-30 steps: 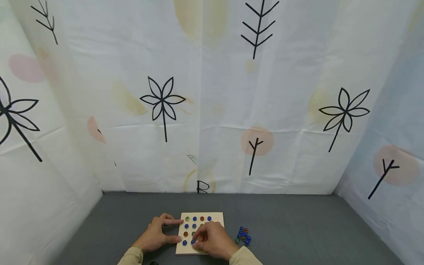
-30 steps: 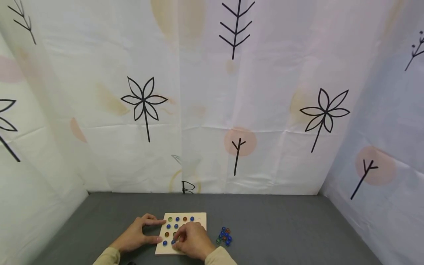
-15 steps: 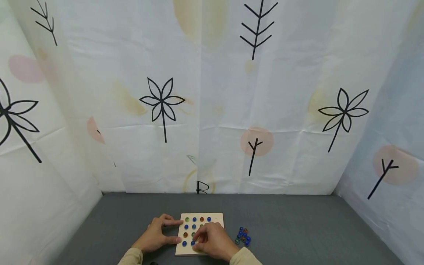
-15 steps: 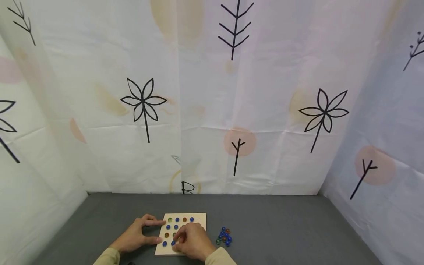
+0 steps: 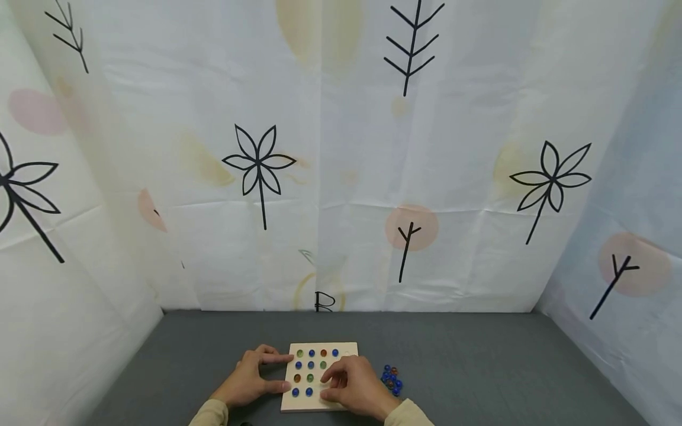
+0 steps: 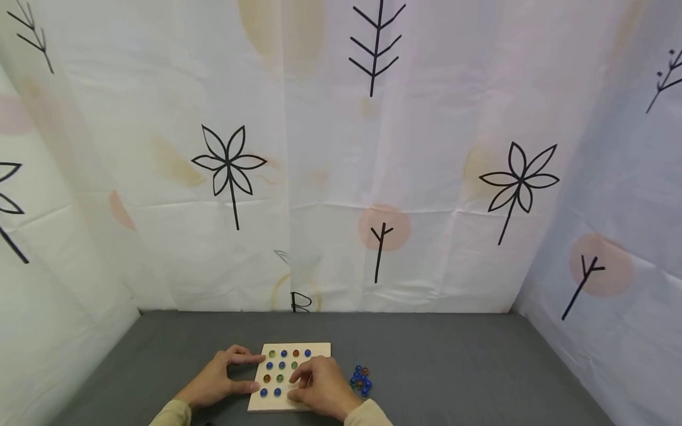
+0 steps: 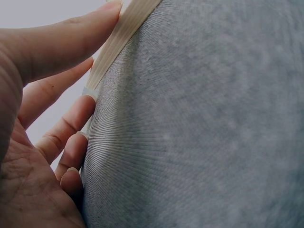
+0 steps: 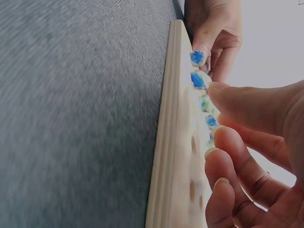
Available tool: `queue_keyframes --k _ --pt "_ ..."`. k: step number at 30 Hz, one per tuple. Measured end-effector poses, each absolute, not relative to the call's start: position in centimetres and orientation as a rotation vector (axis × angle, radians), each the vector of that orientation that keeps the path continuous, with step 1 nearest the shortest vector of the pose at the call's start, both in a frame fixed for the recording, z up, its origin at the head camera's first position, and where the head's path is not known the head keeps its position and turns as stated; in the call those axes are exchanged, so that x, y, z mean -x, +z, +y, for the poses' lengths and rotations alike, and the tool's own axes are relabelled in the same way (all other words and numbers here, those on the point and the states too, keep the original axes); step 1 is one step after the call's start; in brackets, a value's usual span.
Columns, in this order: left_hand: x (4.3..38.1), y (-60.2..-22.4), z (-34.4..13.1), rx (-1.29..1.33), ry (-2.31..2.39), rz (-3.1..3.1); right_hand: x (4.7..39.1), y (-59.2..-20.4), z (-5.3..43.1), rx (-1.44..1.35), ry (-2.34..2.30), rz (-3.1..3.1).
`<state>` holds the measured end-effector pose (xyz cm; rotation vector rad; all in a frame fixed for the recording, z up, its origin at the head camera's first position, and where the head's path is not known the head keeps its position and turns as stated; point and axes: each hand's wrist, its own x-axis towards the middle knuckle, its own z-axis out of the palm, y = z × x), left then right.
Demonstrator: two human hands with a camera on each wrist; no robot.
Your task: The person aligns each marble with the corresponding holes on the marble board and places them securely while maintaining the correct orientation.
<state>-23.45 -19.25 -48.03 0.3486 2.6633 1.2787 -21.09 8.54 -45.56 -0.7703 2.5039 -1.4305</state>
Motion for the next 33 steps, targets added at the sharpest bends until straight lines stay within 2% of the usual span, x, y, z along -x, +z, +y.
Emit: queue_keyframes --k 26,33 --pt "23.5 -48.1 -19.4 -0.372 1.284 2.656 20.3 -44.5 15.4 0.698 -1.439 2.644" --pt "23.4 -48.1 -19.3 -0.372 1.286 2.656 19.9 -44.7 17.4 0.752 -1.442 2.706"
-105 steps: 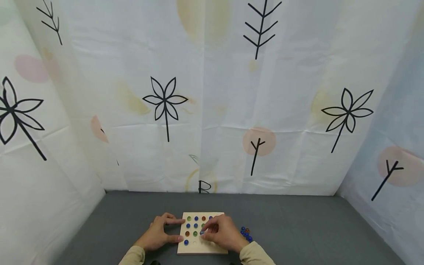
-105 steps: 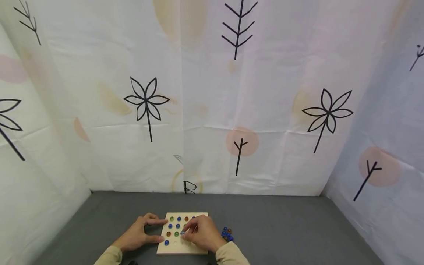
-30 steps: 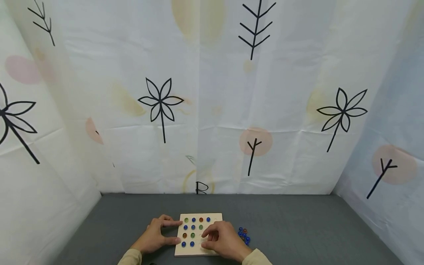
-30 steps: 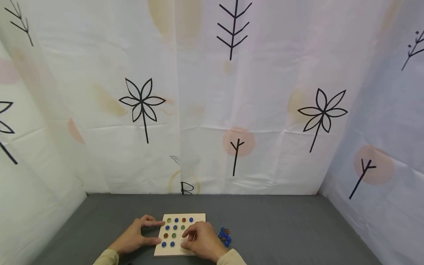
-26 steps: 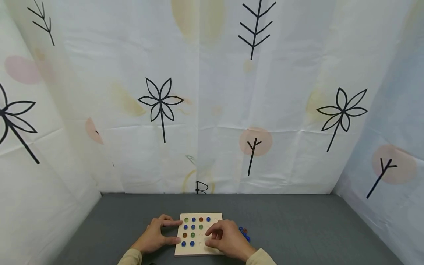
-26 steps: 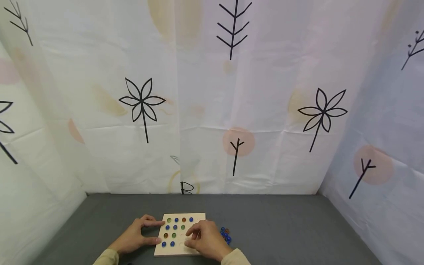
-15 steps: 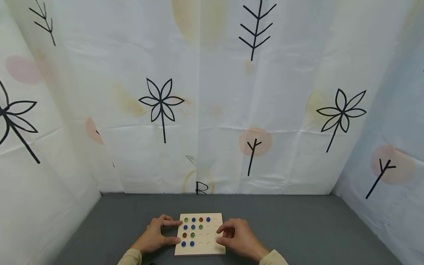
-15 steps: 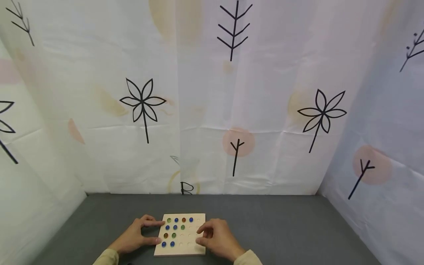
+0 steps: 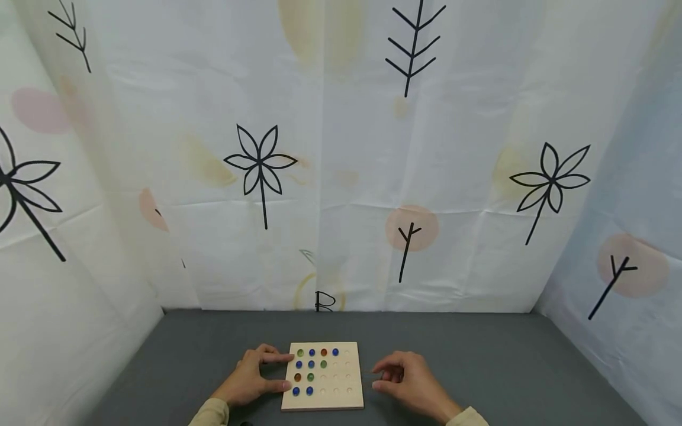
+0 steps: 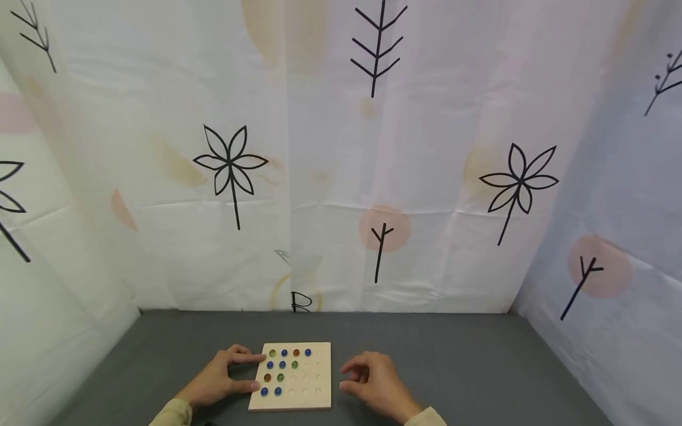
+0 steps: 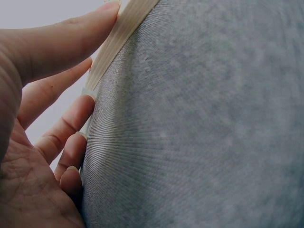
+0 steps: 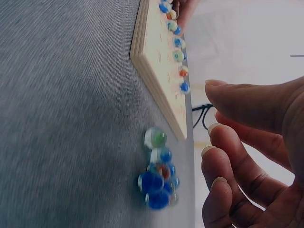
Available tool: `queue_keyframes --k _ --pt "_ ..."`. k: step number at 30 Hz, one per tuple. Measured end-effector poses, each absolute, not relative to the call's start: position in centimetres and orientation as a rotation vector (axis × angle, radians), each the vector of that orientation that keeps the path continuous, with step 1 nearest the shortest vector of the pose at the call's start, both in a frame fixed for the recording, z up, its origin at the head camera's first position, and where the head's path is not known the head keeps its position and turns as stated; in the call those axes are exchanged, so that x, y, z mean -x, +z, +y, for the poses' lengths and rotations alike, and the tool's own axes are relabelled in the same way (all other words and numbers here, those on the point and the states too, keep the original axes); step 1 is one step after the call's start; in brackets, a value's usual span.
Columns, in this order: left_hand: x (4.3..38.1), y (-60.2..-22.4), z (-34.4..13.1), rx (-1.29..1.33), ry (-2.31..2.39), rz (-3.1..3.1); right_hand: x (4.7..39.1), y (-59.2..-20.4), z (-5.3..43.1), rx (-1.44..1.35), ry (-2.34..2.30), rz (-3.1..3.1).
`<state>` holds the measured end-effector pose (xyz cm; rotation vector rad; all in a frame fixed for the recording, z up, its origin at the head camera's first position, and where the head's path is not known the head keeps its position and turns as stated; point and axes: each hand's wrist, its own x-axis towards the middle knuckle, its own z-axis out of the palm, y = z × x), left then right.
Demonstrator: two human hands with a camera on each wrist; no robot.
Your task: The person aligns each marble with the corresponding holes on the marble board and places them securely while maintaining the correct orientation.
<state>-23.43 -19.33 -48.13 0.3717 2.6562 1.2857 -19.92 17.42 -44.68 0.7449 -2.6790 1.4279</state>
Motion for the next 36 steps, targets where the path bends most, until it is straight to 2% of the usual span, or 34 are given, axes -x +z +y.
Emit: queue_keyframes --k 36 --pt "23.6 -48.1 -19.3 -0.397 1.26 2.662 19.2 -46.4 21.2 -0.636 1.509 -2.87"
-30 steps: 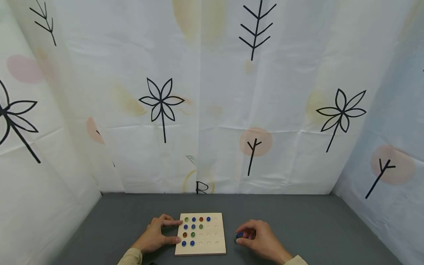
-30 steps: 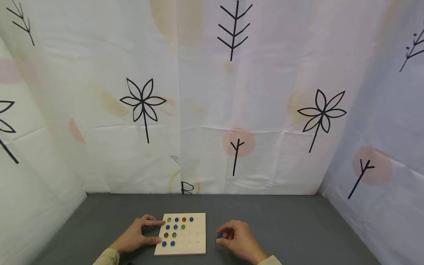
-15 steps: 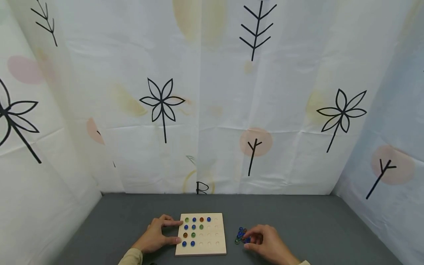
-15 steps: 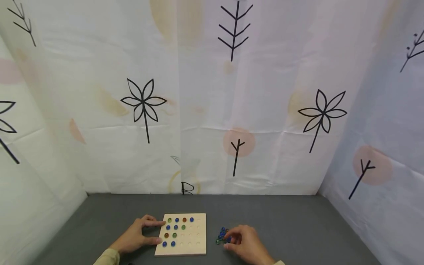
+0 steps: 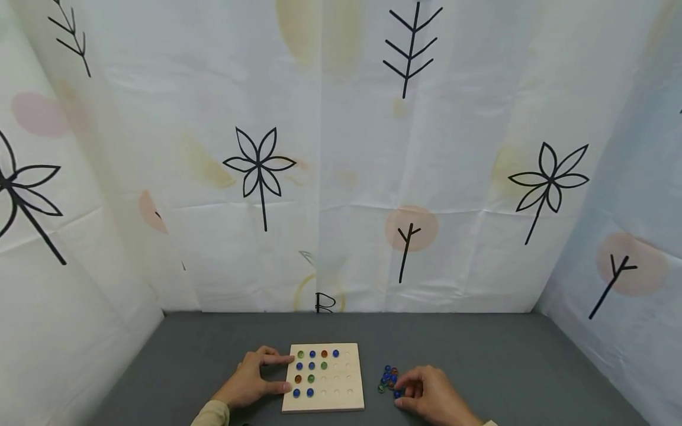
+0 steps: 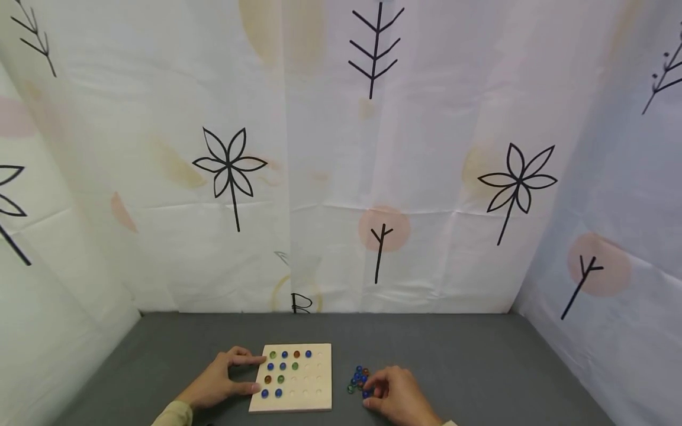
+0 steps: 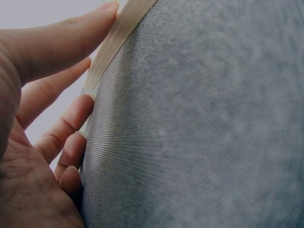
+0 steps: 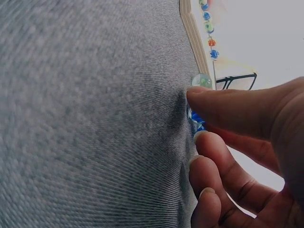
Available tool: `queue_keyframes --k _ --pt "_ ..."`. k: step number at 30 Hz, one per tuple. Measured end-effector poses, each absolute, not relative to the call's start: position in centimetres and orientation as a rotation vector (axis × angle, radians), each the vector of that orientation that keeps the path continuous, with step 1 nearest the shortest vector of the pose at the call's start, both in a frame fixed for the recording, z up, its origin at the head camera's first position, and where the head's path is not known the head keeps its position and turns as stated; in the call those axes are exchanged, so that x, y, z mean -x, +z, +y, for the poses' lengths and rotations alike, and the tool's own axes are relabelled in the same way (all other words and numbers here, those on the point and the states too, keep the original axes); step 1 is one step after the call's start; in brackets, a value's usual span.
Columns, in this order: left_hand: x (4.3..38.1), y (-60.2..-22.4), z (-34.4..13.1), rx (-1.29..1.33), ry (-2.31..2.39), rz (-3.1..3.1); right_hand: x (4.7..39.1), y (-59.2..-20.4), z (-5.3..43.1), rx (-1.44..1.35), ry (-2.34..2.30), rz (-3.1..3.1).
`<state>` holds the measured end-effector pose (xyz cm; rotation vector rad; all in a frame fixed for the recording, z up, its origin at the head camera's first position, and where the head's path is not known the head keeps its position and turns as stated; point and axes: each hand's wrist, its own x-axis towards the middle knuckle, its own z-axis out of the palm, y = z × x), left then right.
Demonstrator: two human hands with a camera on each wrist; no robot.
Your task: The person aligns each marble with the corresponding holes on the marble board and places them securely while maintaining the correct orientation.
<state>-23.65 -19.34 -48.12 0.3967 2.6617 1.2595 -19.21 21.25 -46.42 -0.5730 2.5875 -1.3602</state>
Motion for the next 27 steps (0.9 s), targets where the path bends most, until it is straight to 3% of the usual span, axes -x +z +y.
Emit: queue_keyframes --k 27 --pt "23.4 -48.0 -19.1 -0.322 1.285 2.651 19.1 -43.8 17.8 0.713 -1.382 2.7"
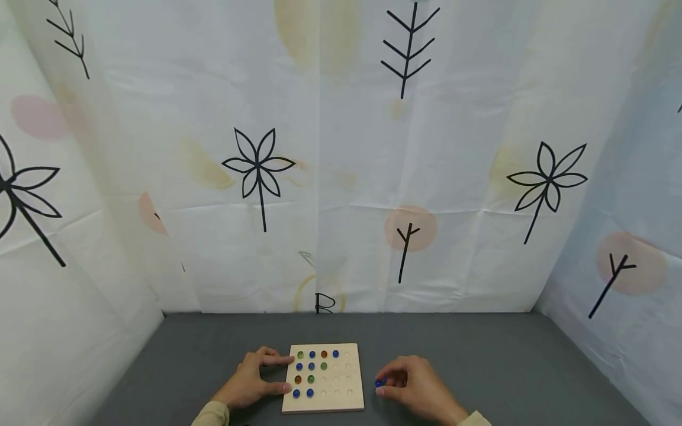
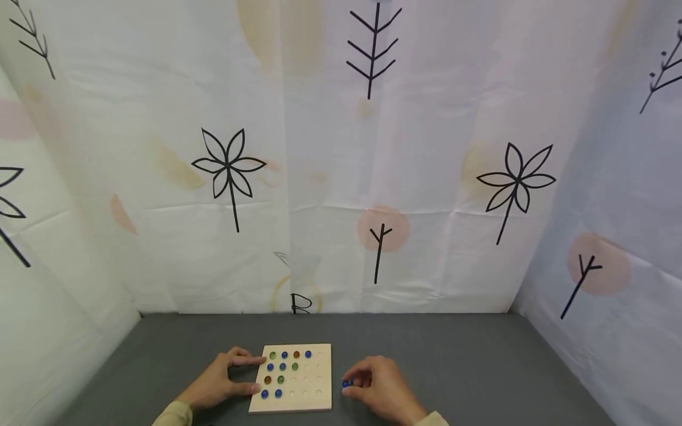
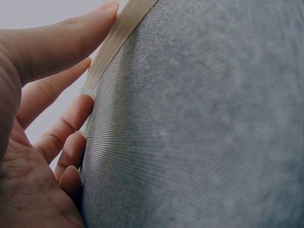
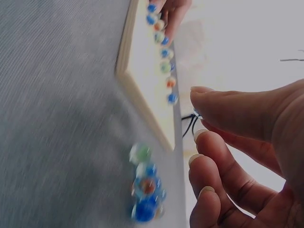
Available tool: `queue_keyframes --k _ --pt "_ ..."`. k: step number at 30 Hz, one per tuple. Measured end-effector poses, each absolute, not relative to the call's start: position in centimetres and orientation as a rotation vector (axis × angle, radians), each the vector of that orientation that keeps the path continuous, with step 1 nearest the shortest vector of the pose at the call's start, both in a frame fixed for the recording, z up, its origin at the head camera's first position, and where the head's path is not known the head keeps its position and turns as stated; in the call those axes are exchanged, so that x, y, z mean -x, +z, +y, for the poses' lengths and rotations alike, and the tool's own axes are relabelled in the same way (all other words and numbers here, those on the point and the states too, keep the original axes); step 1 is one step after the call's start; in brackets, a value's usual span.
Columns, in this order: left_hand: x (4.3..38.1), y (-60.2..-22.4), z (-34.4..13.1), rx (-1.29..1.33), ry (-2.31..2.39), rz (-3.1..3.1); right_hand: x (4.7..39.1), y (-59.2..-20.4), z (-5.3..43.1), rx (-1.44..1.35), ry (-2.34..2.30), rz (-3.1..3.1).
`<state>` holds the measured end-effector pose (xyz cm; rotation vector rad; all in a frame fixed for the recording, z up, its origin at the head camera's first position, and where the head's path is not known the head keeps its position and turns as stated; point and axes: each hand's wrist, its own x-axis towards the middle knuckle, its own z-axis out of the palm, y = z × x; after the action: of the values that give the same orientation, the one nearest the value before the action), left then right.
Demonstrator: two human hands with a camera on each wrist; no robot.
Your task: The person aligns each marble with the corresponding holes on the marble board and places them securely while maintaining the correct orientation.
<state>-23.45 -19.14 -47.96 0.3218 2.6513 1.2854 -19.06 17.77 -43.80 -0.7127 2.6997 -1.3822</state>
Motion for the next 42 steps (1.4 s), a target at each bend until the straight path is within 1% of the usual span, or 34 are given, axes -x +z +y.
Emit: queue_keyframes --k 19,27,42 --pt "23.5 -47.9 -19.2 -0.344 1.288 2.65 19.9 -42.4 13.3 0.672 -1.433 2.578" --pt "23.5 -47.9 -19.2 -0.353 1.289 2.65 20.7 -42.2 12.0 0.747 -1.413 2.586" --pt "23.5 -47.9 -19.3 -0.374 1.283 2.655 21.4 -41.7 9.4 0.79 -1.394 2.582"
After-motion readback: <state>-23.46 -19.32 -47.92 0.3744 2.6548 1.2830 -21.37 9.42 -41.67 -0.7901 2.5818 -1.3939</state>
